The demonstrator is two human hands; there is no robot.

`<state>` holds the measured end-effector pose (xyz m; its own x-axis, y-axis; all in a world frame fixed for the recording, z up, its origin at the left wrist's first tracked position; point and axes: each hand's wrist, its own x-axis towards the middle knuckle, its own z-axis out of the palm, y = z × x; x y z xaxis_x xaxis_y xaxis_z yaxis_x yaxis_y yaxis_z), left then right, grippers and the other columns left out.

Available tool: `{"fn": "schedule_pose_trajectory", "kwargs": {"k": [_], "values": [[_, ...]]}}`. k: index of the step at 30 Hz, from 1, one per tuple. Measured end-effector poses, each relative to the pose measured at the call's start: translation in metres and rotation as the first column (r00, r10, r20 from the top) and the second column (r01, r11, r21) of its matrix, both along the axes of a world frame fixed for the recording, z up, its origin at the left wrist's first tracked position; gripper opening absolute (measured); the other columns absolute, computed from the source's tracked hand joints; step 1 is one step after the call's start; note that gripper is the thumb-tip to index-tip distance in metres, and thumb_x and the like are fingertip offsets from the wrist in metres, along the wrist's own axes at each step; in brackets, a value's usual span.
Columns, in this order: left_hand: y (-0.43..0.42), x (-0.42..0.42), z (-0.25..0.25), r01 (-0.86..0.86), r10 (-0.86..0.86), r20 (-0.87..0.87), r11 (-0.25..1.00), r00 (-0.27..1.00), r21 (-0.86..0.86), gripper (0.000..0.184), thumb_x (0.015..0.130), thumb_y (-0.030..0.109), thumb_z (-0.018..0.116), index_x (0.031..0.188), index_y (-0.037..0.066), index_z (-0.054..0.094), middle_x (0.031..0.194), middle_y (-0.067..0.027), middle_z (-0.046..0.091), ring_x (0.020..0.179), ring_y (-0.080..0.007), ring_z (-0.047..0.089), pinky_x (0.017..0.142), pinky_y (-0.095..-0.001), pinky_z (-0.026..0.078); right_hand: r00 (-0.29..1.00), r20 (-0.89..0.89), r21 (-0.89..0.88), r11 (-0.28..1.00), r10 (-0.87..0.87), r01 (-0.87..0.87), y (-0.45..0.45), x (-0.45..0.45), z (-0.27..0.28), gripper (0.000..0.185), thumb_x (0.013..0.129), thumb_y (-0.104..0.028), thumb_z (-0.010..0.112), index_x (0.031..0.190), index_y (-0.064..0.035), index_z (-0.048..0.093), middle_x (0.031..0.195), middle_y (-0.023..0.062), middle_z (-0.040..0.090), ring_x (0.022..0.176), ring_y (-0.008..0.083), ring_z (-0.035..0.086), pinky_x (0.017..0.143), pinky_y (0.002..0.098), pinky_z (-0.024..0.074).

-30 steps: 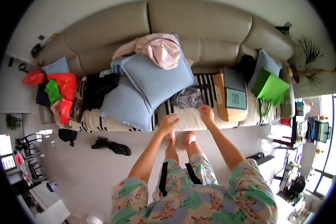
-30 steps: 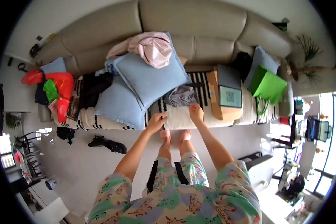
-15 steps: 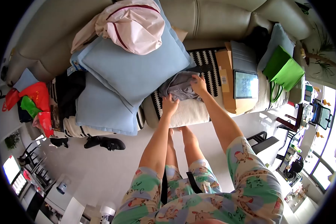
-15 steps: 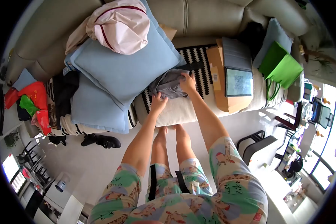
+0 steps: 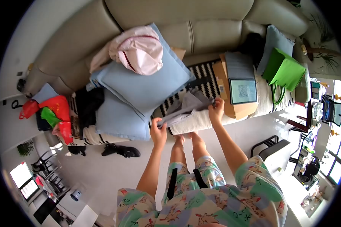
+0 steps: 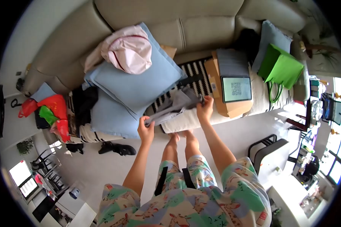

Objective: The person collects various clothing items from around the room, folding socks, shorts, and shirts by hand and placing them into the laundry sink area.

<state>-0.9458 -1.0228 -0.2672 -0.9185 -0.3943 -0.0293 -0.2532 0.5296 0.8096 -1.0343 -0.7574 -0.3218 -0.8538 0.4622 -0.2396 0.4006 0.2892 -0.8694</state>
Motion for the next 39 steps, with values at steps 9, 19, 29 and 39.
{"fn": "schedule_pose_trajectory", "kwargs": {"k": [9,19,29,39], "values": [[-0.011,0.005,0.195,0.067,-0.043,-0.089,0.955,0.995,0.289,0.015,0.087,0.011,0.069,0.092,-0.002,0.064,0.082,-0.0023,0.062,0.076,-0.0098,0.057,0.068,-0.0250,0.046,0.983,-0.124,-0.577,0.816,-0.133,0.037,0.063,0.070,0.181,0.014,0.088,-0.003,0.055,0.101,-0.0038,0.060,0.085,-0.0012,0.059,0.074,0.0064,0.053,0.066,0.0204,0.0425],[0.045,-0.032,0.263,0.400,-0.586,-0.006,0.547,0.811,0.736,0.010,0.091,0.010,0.060,0.086,0.001,0.063,0.083,0.0037,0.059,0.075,-0.0043,0.049,0.070,-0.0209,0.040,0.736,-0.063,-0.780,0.494,-0.674,0.385,0.050,0.219,0.297,0.014,0.095,-0.010,0.049,0.102,-0.0025,0.059,0.091,0.0071,0.065,0.080,0.0141,0.064,0.073,0.0260,0.0528],[0.191,0.085,0.287,0.979,-0.951,-0.239,-0.176,-0.195,-0.099,0.039,0.079,0.011,0.071,0.116,0.012,0.059,0.082,-0.0077,0.061,0.079,-0.0240,0.064,0.093,-0.0382,0.047,0.851,-0.287,-0.572,0.791,-0.441,0.217,0.026,0.358,0.379,0.019,0.097,-0.016,0.056,0.094,0.0014,0.063,0.081,-0.0028,0.060,0.071,0.0023,0.050,0.058,0.0193,0.0409],[0.339,0.299,0.322,0.508,-0.859,-0.205,-0.452,-0.470,0.733,0.012,0.102,0.016,0.048,0.101,0.005,0.052,0.084,0.0013,0.060,0.074,-0.0041,0.053,0.064,-0.0214,0.046,0.339,-0.397,-0.026,0.379,-0.853,0.925,0.089,0.632,0.413,0.020,0.089,-0.021,0.071,0.090,-0.0021,0.066,0.076,-0.0036,0.062,0.066,0.0042,0.052,0.059,0.0206,0.0428]]}}
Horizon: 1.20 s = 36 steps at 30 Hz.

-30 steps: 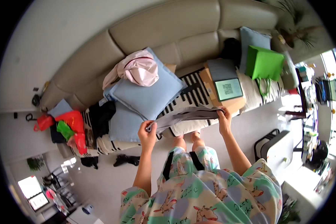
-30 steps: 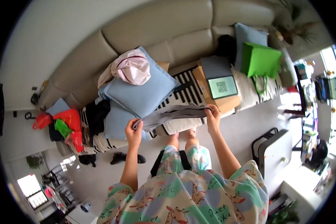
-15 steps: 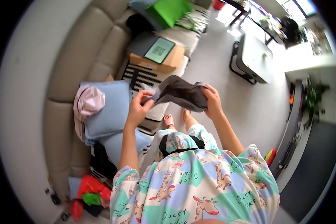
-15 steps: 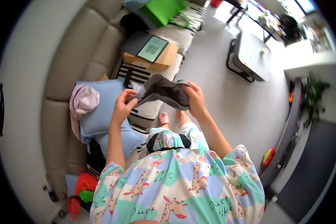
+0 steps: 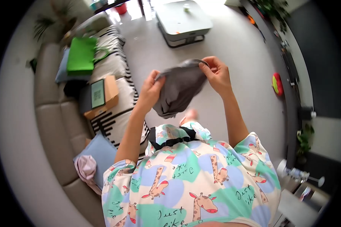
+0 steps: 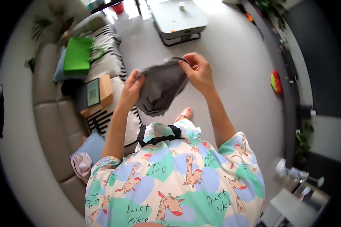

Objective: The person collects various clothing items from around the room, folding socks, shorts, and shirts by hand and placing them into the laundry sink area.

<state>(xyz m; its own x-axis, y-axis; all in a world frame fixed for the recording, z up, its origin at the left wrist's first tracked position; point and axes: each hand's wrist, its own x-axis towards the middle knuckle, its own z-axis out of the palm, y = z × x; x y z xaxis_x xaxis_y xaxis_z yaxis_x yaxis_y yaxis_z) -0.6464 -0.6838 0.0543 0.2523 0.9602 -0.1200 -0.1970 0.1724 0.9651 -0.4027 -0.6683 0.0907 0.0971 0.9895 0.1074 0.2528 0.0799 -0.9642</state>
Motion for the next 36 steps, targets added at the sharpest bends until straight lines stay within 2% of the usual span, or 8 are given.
{"fn": "schedule_pose_trajectory", "kwargs": {"k": [1,9,13,18,21,25,28,36], "values": [[0.010,0.033,0.015,-0.025,0.031,0.072,0.997,0.997,-0.078,0.016,0.102,0.019,0.047,0.103,0.005,0.052,0.088,-0.0001,0.061,0.077,-0.0055,0.056,0.068,-0.0223,0.048,0.925,0.303,0.368,0.923,-0.230,0.109,0.002,0.028,-0.007,0.015,0.086,-0.013,0.071,0.097,-0.0032,0.066,0.085,0.0013,0.066,0.069,0.0082,0.059,0.062,0.0221,0.0471],[0.090,0.224,0.058,0.233,-0.149,0.302,0.936,0.942,-0.264,0.023,0.102,0.022,0.047,0.120,0.007,0.050,0.109,-0.0034,0.060,0.095,-0.0106,0.059,0.082,-0.0275,0.052,0.922,-0.346,-0.221,0.941,0.172,-0.259,-0.004,0.145,-0.033,0.022,0.079,-0.005,0.072,0.099,-0.0013,0.064,0.099,0.0120,0.069,0.105,0.0217,0.065,0.081,0.0341,0.0527],[0.143,0.285,0.066,0.276,-0.228,0.302,0.953,0.926,-0.128,0.033,0.101,0.017,0.051,0.131,0.007,0.044,0.117,-0.0024,0.057,0.105,-0.0101,0.056,0.091,-0.0268,0.046,0.959,0.002,-0.287,0.919,0.283,-0.270,0.037,0.209,-0.064,0.032,0.080,-0.018,0.075,0.103,0.0008,0.063,0.095,0.0163,0.068,0.101,0.0232,0.067,0.081,0.0363,0.0518],[0.244,0.338,0.055,0.322,-0.315,-0.071,0.932,0.946,0.165,0.049,0.096,0.014,0.058,0.142,0.007,0.042,0.140,-0.0071,0.047,0.113,-0.0151,0.055,0.093,-0.0284,0.046,0.953,-0.049,-0.508,0.814,0.300,-0.282,0.106,0.281,-0.067,0.033,0.087,-0.028,0.070,0.105,-0.0008,0.065,0.094,0.0145,0.069,0.093,0.0202,0.066,0.081,0.0343,0.0516],[0.309,0.365,0.042,0.359,-0.181,-0.500,0.888,0.847,0.288,0.046,0.093,0.012,0.063,0.137,0.009,0.052,0.144,-0.0108,0.045,0.113,-0.0190,0.056,0.083,-0.0295,0.052,0.773,-0.635,-0.264,0.937,0.010,-0.230,0.159,0.313,-0.055,0.032,0.094,-0.029,0.063,0.110,-0.0019,0.064,0.100,0.0098,0.068,0.091,0.0174,0.065,0.080,0.0333,0.0523],[0.375,0.423,0.032,0.361,-0.175,-0.454,0.859,0.874,0.364,0.018,0.095,0.011,0.062,0.112,0.006,0.063,0.096,-0.0014,0.064,0.088,-0.0071,0.058,0.066,-0.0204,0.047,0.357,-0.920,-0.241,0.951,-0.161,-0.193,0.239,0.368,-0.027,0.042,0.100,-0.032,0.052,0.127,0.0000,0.051,0.114,0.0089,0.063,0.102,0.0176,0.063,0.088,0.0332,0.0519],[0.415,0.469,0.034,0.505,-0.421,-0.318,0.824,0.849,0.257,0.018,0.091,0.012,0.067,0.104,0.001,0.060,0.089,0.0015,0.061,0.077,-0.0048,0.055,0.065,-0.0190,0.045,0.315,-0.925,-0.245,0.966,-0.210,-0.077,0.302,0.399,-0.012,0.041,0.101,-0.032,0.050,0.126,-0.0001,0.051,0.116,0.0096,0.063,0.105,0.0187,0.062,0.090,0.0337,0.0514],[0.573,0.597,0.044,0.419,-0.365,-0.256,0.885,0.895,0.202,0.011,0.087,0.002,0.067,0.095,-0.001,0.060,0.077,0.0025,0.058,0.070,-0.0029,0.050,0.058,-0.0195,0.042,0.443,-0.842,-0.260,0.951,-0.307,0.164,0.434,0.536,-0.008,0.027,0.097,-0.020,0.057,0.114,0.0009,0.059,0.108,0.0090,0.065,0.101,0.0177,0.062,0.090,0.0329,0.0493]]}}
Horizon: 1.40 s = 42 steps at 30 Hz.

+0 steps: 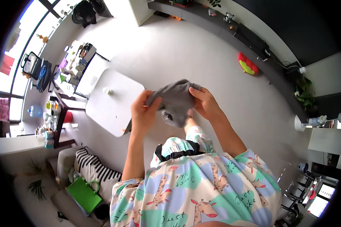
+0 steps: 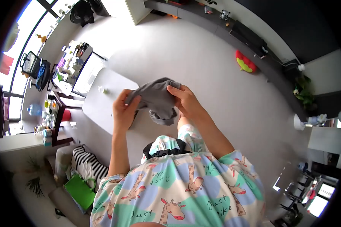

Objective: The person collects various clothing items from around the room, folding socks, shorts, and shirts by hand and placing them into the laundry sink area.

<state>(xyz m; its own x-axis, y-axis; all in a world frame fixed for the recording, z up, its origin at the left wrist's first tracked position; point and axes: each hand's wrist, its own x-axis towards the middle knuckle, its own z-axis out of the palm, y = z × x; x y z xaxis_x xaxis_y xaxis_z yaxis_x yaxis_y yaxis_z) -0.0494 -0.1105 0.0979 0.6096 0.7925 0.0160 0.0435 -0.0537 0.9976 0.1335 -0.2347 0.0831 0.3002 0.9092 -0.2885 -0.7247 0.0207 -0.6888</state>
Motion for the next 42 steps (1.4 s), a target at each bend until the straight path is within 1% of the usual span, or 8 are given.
{"fn": "schedule_pose_trajectory", "kwargs": {"k": [14,17,20,24,30,33,36,42], "values": [[0.312,0.162,0.058,-0.327,0.332,0.036,0.898,0.943,0.296,0.018,0.094,0.017,0.063,0.086,0.001,0.060,0.073,0.0014,0.049,0.065,-0.0060,0.042,0.059,-0.0201,0.034,0.958,0.271,0.368,0.910,0.090,-0.189,0.370,0.211,0.038,0.045,0.090,-0.020,0.068,0.129,-0.0067,0.050,0.114,0.0041,0.060,0.094,0.0136,0.062,0.088,0.0312,0.0507],[0.382,0.185,0.053,-0.215,0.208,0.063,0.964,0.976,0.154,0.018,0.096,0.016,0.061,0.086,0.002,0.056,0.069,0.0063,0.044,0.067,-0.0036,0.040,0.058,-0.0214,0.034,0.611,0.792,0.303,0.876,-0.012,-0.375,0.457,0.208,0.019,0.067,0.078,-0.024,0.080,0.135,-0.0074,0.048,0.113,0.0044,0.061,0.091,0.0143,0.061,0.081,0.0316,0.0501],[0.468,0.201,0.034,-0.277,0.270,0.064,0.936,0.961,0.217,0.015,0.096,0.014,0.059,0.088,0.002,0.057,0.070,0.0058,0.048,0.067,-0.0036,0.041,0.058,-0.0214,0.035,0.162,0.971,-0.042,0.793,0.175,-0.608,0.542,0.212,-0.002,0.023,0.083,-0.014,0.074,0.100,-0.0018,0.066,0.085,0.0001,0.067,0.077,0.0085,0.058,0.065,0.0289,0.0458],[0.579,0.212,0.005,-0.212,0.148,0.381,0.969,0.913,0.130,0.058,0.079,0.011,0.078,0.128,0.006,0.048,0.115,-0.0063,0.058,0.107,-0.0133,0.053,0.090,-0.0284,0.045,0.611,0.642,-0.014,0.803,0.464,-0.596,0.649,0.212,0.023,0.021,0.089,-0.021,0.070,0.098,-0.0015,0.067,0.084,-0.0004,0.066,0.077,0.0055,0.057,0.066,0.0256,0.0478],[0.697,0.224,-0.061,0.164,-0.203,-0.091,0.931,0.975,-0.325,0.054,0.077,0.013,0.080,0.124,0.003,0.057,0.109,-0.0083,0.066,0.102,-0.0168,0.059,0.091,-0.0333,0.048,0.929,0.251,0.108,0.946,0.271,-0.305,0.803,0.242,0.085,0.029,0.089,-0.026,0.071,0.101,-0.0006,0.066,0.091,0.0056,0.068,0.079,0.0125,0.065,0.070,0.0275,0.0543],[0.780,0.219,-0.075,0.345,-0.471,-0.388,0.870,0.792,-0.351,0.054,0.077,0.017,0.078,0.127,0.009,0.058,0.114,-0.0140,0.066,0.105,-0.0247,0.062,0.094,-0.0360,0.047,0.968,0.137,0.189,0.953,0.212,-0.235,0.892,0.266,0.093,0.030,0.089,-0.026,0.071,0.103,-0.0004,0.064,0.091,0.0077,0.068,0.079,0.0161,0.067,0.069,0.0302,0.0563],[0.865,0.219,-0.066,0.219,-0.130,-0.546,0.971,0.827,0.100,0.078,0.074,0.024,0.082,0.141,0.013,0.043,0.135,-0.0180,0.054,0.124,-0.0313,0.052,0.104,-0.0399,0.041,0.955,0.181,0.149,0.953,0.235,-0.263,0.976,0.279,0.080,0.030,0.090,-0.027,0.070,0.104,-0.0005,0.064,0.090,0.0073,0.068,0.077,0.0155,0.067,0.066,0.0286,0.0558],[1.058,0.273,-0.015,0.107,-0.101,-0.199,0.994,0.975,0.021,0.091,0.065,0.019,0.088,0.141,0.006,0.040,0.138,-0.0154,0.047,0.130,-0.0284,0.044,0.108,-0.0401,0.037,0.857,0.114,0.164,0.841,0.503,-0.516,1.166,0.266,0.042,0.032,0.091,-0.030,0.069,0.104,-0.0016,0.064,0.088,0.0031,0.066,0.074,0.0086,0.063,0.062,0.0220,0.0521]]}}
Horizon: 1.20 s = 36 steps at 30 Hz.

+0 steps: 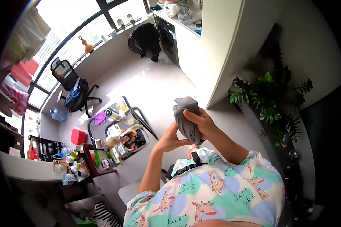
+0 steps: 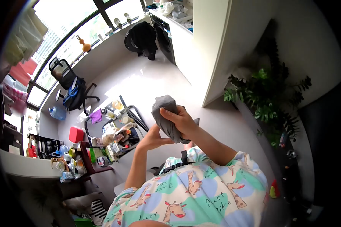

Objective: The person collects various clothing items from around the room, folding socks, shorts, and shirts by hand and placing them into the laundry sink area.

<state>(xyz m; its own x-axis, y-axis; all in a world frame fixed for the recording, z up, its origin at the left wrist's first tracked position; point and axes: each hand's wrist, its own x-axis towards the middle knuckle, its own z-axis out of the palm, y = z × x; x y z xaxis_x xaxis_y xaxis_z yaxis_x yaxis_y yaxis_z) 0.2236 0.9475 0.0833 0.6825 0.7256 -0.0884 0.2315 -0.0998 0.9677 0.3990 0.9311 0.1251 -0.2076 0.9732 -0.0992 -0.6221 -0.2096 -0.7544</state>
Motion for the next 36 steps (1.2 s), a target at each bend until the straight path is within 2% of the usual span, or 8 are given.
{"fn": "schedule_pose_trajectory", "kwargs": {"k": [1,5,8,14,19,23,27,36], "values": [[0.027,0.004,0.001,-0.003,0.003,-0.020,1.000,1.000,-0.001,0.069,0.070,0.010,0.084,0.129,0.002,0.049,0.126,-0.0124,0.056,0.116,-0.0227,0.054,0.098,-0.0375,0.044,1.000,-0.018,0.009,1.000,0.000,0.000,0.032,-0.005,0.005,0.030,0.092,-0.030,0.068,0.103,-0.0022,0.064,0.088,0.0032,0.066,0.074,0.0089,0.063,0.062,0.0220,0.0522],[0.123,-0.011,-0.028,-0.226,0.264,0.150,0.946,0.953,-0.233,0.046,0.080,-0.002,0.072,0.121,0.001,0.052,0.105,-0.0035,0.062,0.097,-0.0120,0.059,0.083,-0.0289,0.050,0.992,-0.100,-0.021,0.997,0.073,-0.075,0.149,-0.008,0.024,0.028,0.092,-0.028,0.068,0.101,-0.0019,0.063,0.092,0.0068,0.067,0.079,0.0122,0.066,0.070,0.0269,0.0561],[0.203,-0.038,-0.040,-0.471,0.542,0.303,0.837,0.784,-0.279,0.034,0.082,-0.007,0.066,0.110,0.004,0.050,0.103,-0.0035,0.062,0.096,-0.0103,0.059,0.084,-0.0253,0.048,0.999,-0.043,-0.024,0.999,-0.028,0.027,0.248,-0.003,0.024,0.028,0.092,-0.027,0.068,0.101,-0.0006,0.063,0.093,0.0079,0.068,0.079,0.0130,0.067,0.070,0.0275,0.0563],[0.389,-0.056,-0.009,-0.363,0.595,0.659,0.804,0.460,-0.471,0.035,0.072,-0.010,0.053,0.104,0.003,0.047,0.102,-0.0110,0.062,0.095,-0.0186,0.063,0.083,-0.0311,0.053,0.979,0.112,-0.221,0.956,-0.172,0.194,0.422,0.003,-0.048,0.029,0.093,-0.020,0.063,0.111,0.0028,0.058,0.102,0.0105,0.067,0.091,0.0173,0.067,0.082,0.0277,0.0546],[0.556,-0.014,0.022,-0.135,0.510,0.714,0.847,0.479,-0.515,0.040,0.063,-0.001,0.044,0.102,0.004,0.047,0.099,-0.0111,0.060,0.092,-0.0207,0.060,0.086,-0.0322,0.051,0.980,-0.191,-0.372,0.920,0.054,-0.123,0.531,-0.006,-0.058,0.049,0.101,-0.038,0.045,0.141,-0.0095,0.040,0.139,0.0116,0.047,0.122,0.0276,0.054,0.094,0.0585,0.0482],[0.667,0.032,0.029,0.003,0.465,0.704,0.833,0.537,-0.553,0.034,0.066,-0.002,0.043,0.099,0.004,0.049,0.097,-0.0083,0.060,0.090,-0.0153,0.059,0.083,-0.0258,0.049,0.917,-0.392,-0.353,0.932,-0.067,-0.083,0.614,0.024,-0.046,0.048,0.100,-0.035,0.048,0.138,-0.0062,0.041,0.134,0.0142,0.051,0.120,0.0294,0.056,0.096,0.0512,0.0514],[0.773,0.070,0.020,-0.153,0.405,0.630,0.897,0.663,-0.415,0.033,0.076,-0.008,0.046,0.107,0.004,0.049,0.100,-0.0034,0.058,0.091,-0.0110,0.057,0.083,-0.0236,0.046,0.894,-0.397,-0.312,0.947,-0.208,0.081,0.716,0.075,-0.062,0.042,0.100,-0.028,0.050,0.134,-0.0033,0.045,0.128,0.0139,0.056,0.114,0.0243,0.060,0.093,0.0395,0.0546],[1.019,0.148,0.029,-0.295,0.420,0.604,0.907,0.677,-0.300,0.031,0.088,-0.009,0.052,0.114,0.007,0.046,0.107,-0.0018,0.056,0.095,-0.0070,0.054,0.082,-0.0196,0.043,0.957,-0.050,-0.195,0.942,-0.286,0.271,0.974,0.170,-0.023,0.042,0.095,-0.032,0.059,0.128,-0.0073,0.050,0.118,0.0102,0.061,0.101,0.0232,0.065,0.072,0.0422,0.0598]]}}
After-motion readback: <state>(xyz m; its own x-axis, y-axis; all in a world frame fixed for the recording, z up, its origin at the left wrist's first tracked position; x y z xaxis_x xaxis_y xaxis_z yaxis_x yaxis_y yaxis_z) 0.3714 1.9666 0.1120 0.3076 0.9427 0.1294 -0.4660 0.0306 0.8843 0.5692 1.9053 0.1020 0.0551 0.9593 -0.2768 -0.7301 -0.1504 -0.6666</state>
